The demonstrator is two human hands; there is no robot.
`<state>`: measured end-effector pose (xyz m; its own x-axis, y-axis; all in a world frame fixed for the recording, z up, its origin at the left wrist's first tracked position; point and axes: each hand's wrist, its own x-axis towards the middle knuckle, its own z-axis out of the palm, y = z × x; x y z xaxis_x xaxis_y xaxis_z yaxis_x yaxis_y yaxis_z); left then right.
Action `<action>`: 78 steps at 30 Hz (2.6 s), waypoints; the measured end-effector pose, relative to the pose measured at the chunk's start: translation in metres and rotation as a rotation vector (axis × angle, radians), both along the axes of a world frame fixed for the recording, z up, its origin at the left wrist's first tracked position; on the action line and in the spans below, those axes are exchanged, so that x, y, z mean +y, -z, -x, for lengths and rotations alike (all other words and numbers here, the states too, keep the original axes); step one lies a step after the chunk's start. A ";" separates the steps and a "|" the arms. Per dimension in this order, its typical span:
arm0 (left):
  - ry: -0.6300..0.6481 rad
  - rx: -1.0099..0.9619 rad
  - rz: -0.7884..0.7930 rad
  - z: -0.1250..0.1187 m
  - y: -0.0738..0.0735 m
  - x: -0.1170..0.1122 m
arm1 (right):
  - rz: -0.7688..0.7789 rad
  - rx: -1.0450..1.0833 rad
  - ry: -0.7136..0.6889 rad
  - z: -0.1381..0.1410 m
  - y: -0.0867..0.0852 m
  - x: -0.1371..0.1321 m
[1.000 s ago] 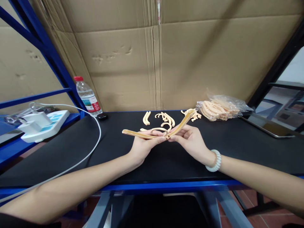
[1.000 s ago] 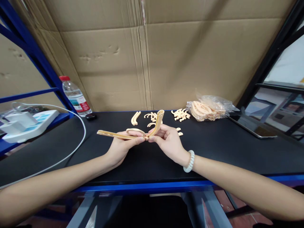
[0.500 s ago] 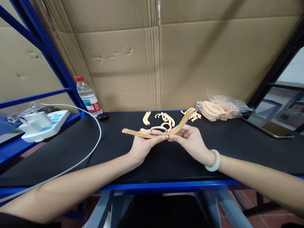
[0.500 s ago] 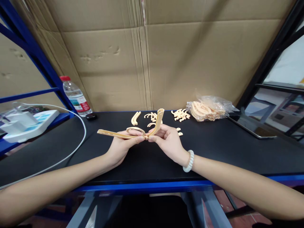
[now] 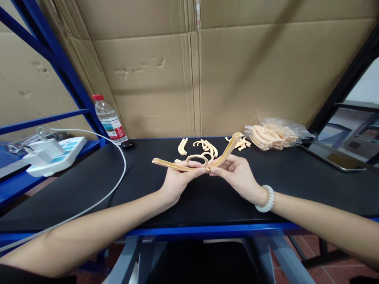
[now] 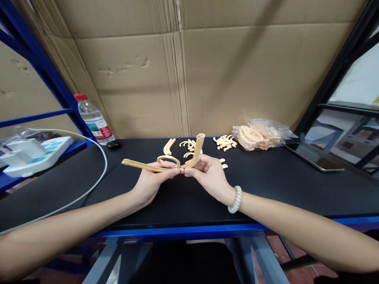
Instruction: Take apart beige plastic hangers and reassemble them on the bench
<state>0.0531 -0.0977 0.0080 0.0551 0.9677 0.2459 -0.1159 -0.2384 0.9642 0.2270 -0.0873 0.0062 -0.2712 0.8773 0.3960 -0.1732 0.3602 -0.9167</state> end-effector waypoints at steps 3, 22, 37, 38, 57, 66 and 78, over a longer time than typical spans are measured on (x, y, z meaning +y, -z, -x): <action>-0.001 -0.006 0.006 0.000 0.000 0.000 | 0.010 0.004 -0.002 0.000 0.000 0.000; 0.033 -0.054 0.069 0.000 -0.001 -0.001 | -0.003 -0.036 -0.016 -0.001 0.002 -0.001; 0.023 -0.050 0.065 0.001 0.000 0.000 | -0.035 -0.063 -0.028 -0.001 0.001 -0.001; 0.022 -0.047 0.065 0.001 0.000 0.000 | -0.037 -0.077 -0.032 -0.002 0.000 0.000; 0.023 -0.171 0.200 0.014 -0.002 0.008 | -0.233 -0.761 -0.200 -0.072 -0.037 0.040; 0.173 0.082 0.221 0.052 -0.018 0.031 | -0.355 -1.021 -0.225 -0.098 -0.044 0.056; 0.234 1.075 -0.570 0.067 -0.030 0.030 | -0.272 -0.883 -0.167 -0.108 -0.049 0.061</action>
